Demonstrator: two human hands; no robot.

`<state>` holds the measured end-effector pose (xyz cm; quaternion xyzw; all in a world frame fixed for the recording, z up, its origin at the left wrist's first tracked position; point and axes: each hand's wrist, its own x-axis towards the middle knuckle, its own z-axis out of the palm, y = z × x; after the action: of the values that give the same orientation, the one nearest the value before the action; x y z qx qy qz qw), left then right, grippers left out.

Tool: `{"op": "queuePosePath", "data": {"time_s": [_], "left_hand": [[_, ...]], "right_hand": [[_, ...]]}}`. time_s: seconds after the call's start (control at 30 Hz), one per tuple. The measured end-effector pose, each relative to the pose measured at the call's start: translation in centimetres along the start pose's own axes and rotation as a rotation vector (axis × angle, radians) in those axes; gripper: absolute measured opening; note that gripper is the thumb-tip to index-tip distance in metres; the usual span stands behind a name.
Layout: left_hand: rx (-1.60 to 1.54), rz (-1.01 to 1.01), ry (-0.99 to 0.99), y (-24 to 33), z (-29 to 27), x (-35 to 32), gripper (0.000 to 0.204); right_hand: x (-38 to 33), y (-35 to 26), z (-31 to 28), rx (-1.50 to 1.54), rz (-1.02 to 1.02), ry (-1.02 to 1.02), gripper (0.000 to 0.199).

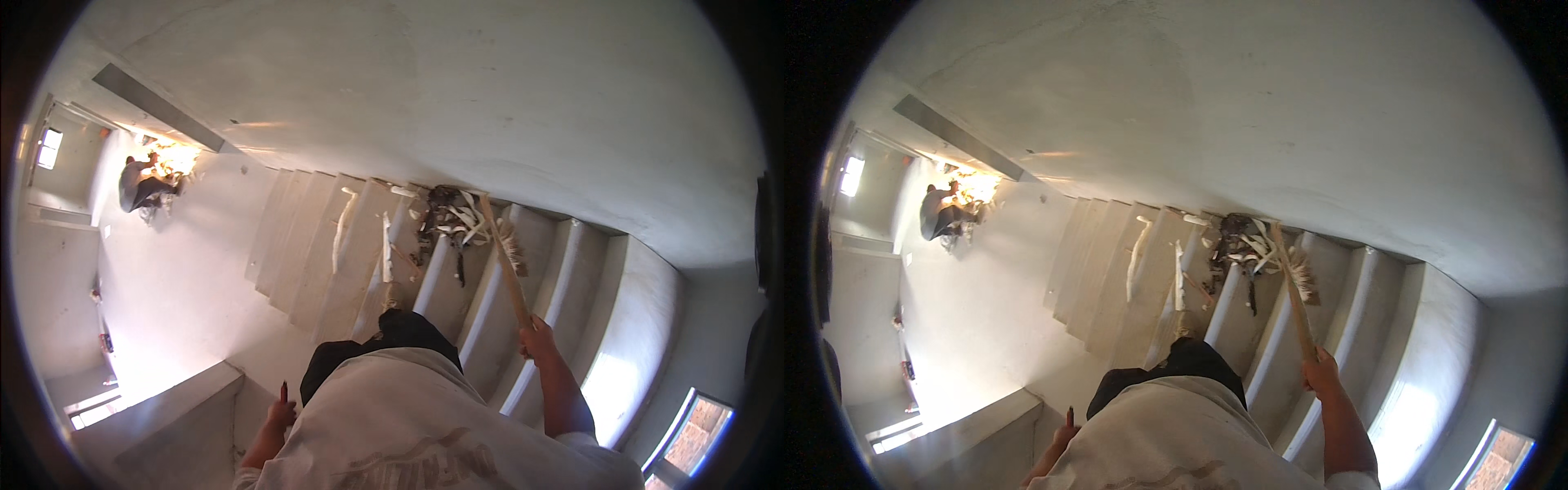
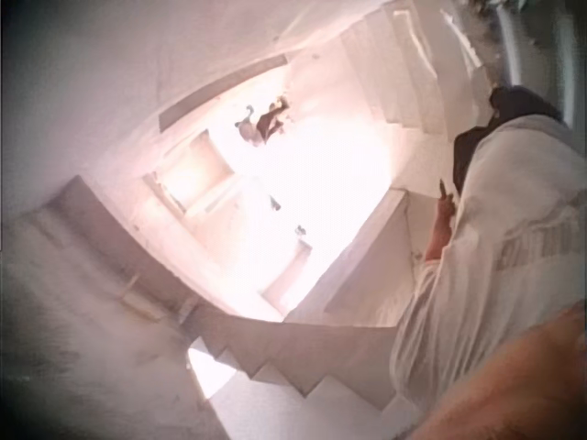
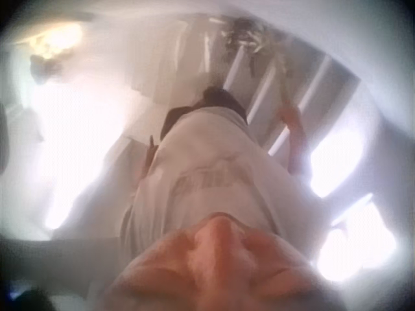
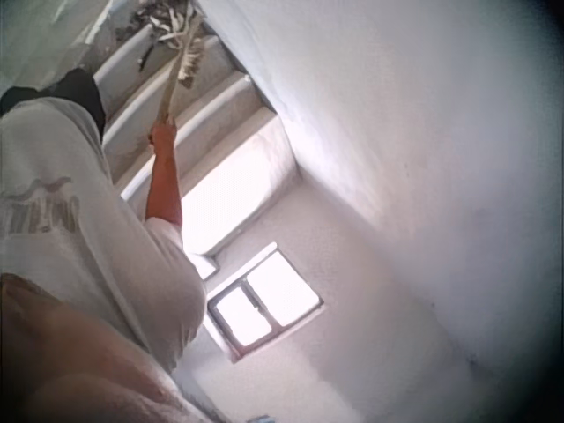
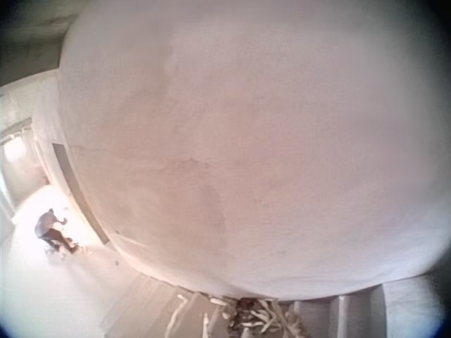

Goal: The person sweeps debris on the floor and stairs using a broom, then gathers the debris by hand into a large white bag. The person works in a room with a staircase, moving from the floor to the stairs and back.

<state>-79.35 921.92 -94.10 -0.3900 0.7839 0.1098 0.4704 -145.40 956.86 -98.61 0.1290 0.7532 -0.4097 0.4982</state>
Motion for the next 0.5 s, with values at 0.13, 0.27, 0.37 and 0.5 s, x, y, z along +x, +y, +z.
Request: {"op": "queuePosePath", "data": {"time_s": [0.13, 0.27, 0.37, 0.5], "left_hand": [[-1.268, -0.487, 0.204, 2.1, -18.4, 4.2, 0.022], [-1.166, -0.339, 0.332, 1.8, -30.7, 4.7, 0.020], [-1.076, -0.281, 0.370, 2.7, -36.1, 4.6, 0.018], [-0.948, -0.231, 0.300, 5.2, -38.2, 6.7, 0.017]], "right_hand": [[-0.4, 0.6, 0.4, 0.084, -0.014, 0.050, 0.058], [0.4, 2.2, 2.0, -0.061, -0.109, 0.165, 0.056], [-2.0, 3.0, 6.2, -0.410, -0.266, 0.316, 0.057], [-9.0, -1.0, 8.6, -0.389, -0.190, 0.286, 0.055]]}}
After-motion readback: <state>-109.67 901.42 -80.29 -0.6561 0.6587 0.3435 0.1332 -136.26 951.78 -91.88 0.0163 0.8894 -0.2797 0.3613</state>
